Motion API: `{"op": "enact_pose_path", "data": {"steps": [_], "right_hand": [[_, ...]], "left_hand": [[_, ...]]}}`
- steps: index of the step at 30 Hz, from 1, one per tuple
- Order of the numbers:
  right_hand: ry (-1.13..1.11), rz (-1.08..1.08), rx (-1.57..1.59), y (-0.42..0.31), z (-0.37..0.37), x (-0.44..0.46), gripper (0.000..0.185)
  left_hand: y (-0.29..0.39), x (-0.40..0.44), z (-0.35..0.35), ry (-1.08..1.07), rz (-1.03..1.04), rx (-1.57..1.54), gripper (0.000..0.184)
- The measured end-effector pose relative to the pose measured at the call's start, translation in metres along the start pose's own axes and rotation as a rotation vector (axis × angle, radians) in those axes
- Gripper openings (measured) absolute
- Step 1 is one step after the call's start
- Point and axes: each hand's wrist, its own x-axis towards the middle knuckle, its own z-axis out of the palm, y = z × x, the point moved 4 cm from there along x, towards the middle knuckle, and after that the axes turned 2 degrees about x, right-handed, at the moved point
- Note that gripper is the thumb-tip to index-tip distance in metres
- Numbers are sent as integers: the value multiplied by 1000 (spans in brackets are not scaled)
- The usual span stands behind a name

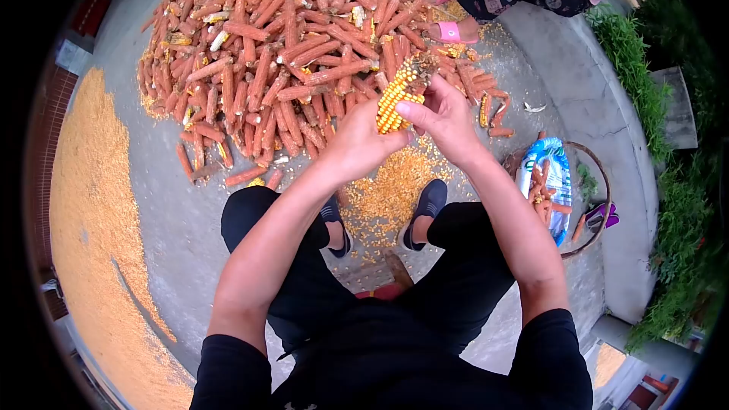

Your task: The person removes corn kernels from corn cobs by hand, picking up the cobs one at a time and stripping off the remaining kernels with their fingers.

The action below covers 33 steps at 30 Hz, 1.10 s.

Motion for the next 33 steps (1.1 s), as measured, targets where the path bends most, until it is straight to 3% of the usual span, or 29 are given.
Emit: {"op": "enact_pose_path", "data": {"steps": [2,5,8,14,17,20,22,27,33], "right_hand": [[43,8,-86,-6,0,-2,44],[130,-53,-179,1,1,2,46],[209,-16,-437,-18,7,0,50],[307,-80,-612,-13,7,6,56],[273,-69,-541,8,-1,12,56],[190,-66,-503,-8,1,9,52],[117,-124,-465,-9,1,10,44],[27,-164,-437,-19,5,9,39],[-35,-224,-460,-18,-1,9,35]], "left_hand": [[-12,6,6,87,29,-35,43],[4,1,8,399,224,139,54],[15,-4,16,420,88,374,58],[14,-3,25,433,29,345,56],[5,2,24,418,205,252,52],[-4,8,25,301,309,-134,46],[-5,6,21,155,98,-324,45],[2,-3,18,-50,-192,-648,35],[-8,-8,17,-347,-298,-990,22]]}}
